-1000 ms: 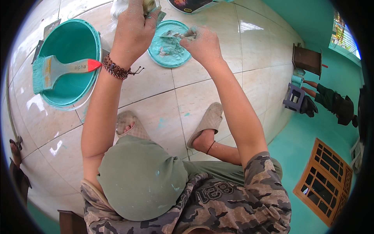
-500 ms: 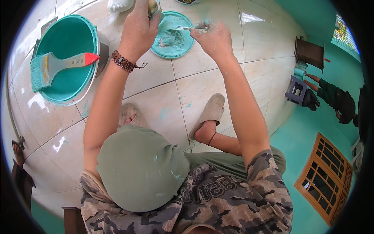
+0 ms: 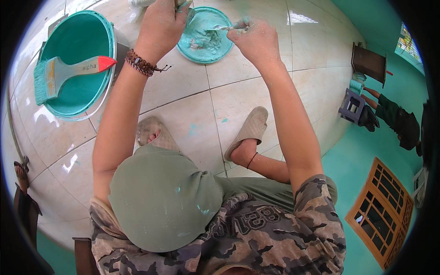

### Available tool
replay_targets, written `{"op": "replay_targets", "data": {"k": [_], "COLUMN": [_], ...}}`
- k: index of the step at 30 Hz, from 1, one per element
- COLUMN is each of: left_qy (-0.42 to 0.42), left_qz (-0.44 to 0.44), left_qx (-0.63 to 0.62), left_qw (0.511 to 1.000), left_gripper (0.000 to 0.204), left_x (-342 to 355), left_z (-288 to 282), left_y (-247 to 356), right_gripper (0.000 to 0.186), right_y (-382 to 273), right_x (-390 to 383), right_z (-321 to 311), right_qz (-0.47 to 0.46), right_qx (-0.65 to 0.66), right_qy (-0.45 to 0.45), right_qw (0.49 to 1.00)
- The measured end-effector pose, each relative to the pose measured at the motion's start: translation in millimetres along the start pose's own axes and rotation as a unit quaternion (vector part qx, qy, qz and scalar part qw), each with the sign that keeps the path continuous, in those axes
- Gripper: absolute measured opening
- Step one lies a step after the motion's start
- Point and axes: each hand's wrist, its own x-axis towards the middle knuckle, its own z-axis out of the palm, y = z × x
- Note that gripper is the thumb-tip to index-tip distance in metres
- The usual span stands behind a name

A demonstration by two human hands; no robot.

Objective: The person mixes light green plaster in a container using two putty knives, then applies the plaster to a wall section using the knives. The person moves from an indoor tiled area to an outdoor wall to perform the application.

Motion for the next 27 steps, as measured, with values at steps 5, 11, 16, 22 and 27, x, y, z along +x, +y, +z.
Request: {"op": "replay_targets", "data": {"k": [5, 11, 16, 22, 27], "left_qy": [0.005, 0.012, -0.018, 0.031, 0.009], "left_qz": [-0.003, 0.021, 0.032, 0.027, 0.002], "left_qx": [-0.011, 0.034, 0.025, 0.009, 0.006], "left_qw": [1.000, 0.999, 0.999, 0.999, 1.000], "left_gripper": [0.027, 0.027, 0.027, 0.031, 0.025], "left_x": [1, 2, 4, 0, 2], "left_z": [4, 3, 10, 5, 7], "left_y": [-1, -4, -2, -6, -1], "right_gripper": [0.030, 0.030, 0.032, 0.031, 0.029], "right_y": [-7, 7, 4, 5, -8], "right_x": [-2, -2, 5, -4, 2], "right_z": [15, -1, 18, -1, 14], "right_qz": [-0.057, 0.021, -0.029, 0.022, -0.023], "right_qx": [-0.005, -0.008, -0.006, -0.013, -0.029], "right_qy": [0.003, -0.020, 0.024, -0.020, -0.008], "right_qw": [0.998, 1.000, 0.999, 0.999, 0.999]}}
